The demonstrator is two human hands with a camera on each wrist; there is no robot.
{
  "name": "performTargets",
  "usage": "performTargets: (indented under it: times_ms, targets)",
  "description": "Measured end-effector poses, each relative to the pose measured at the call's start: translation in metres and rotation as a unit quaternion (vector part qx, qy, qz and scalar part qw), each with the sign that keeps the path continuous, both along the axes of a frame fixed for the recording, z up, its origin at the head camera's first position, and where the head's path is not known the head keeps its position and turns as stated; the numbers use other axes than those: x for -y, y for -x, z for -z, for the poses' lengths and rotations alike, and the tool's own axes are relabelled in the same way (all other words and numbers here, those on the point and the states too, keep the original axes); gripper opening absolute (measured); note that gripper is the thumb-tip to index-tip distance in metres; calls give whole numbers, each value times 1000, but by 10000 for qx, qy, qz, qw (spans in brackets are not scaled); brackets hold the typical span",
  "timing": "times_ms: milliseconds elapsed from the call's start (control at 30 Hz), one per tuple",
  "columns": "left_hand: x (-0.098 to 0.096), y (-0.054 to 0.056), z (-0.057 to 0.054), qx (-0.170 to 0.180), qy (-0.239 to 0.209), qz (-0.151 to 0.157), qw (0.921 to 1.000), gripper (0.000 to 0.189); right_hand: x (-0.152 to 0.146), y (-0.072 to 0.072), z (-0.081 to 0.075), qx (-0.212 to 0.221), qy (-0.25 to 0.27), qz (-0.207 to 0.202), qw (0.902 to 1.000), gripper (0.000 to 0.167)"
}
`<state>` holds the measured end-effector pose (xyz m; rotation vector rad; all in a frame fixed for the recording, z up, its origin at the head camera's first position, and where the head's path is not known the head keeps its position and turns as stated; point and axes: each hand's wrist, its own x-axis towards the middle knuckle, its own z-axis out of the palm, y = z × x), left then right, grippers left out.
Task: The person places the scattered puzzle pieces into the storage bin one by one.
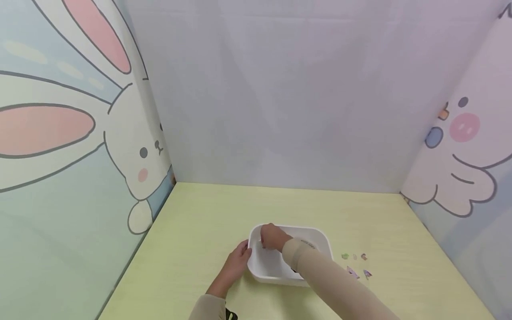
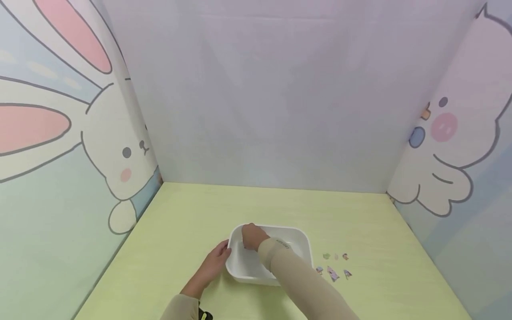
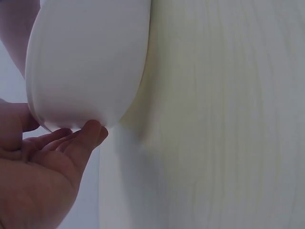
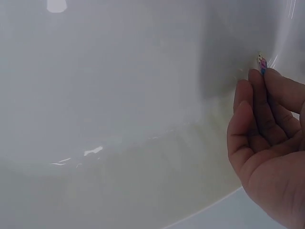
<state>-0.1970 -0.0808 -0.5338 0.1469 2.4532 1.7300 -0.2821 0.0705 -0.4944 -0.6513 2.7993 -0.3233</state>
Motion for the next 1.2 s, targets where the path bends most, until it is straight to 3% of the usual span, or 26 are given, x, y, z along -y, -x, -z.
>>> performTargets:
  times_ms: [433,700,1200]
  targets:
    - [0,2,-1,-32,100,43,9999,45,0,6,7,-7,117,-24,9999,12]
    - [1,2,-1,-35,201,-23,9998,45,-2,7,18,-256,310,-108,9991,16]
    - [1,1,-2,19,210,-47,9998,45,-6,-1,10,-382,409,-269,9981,11]
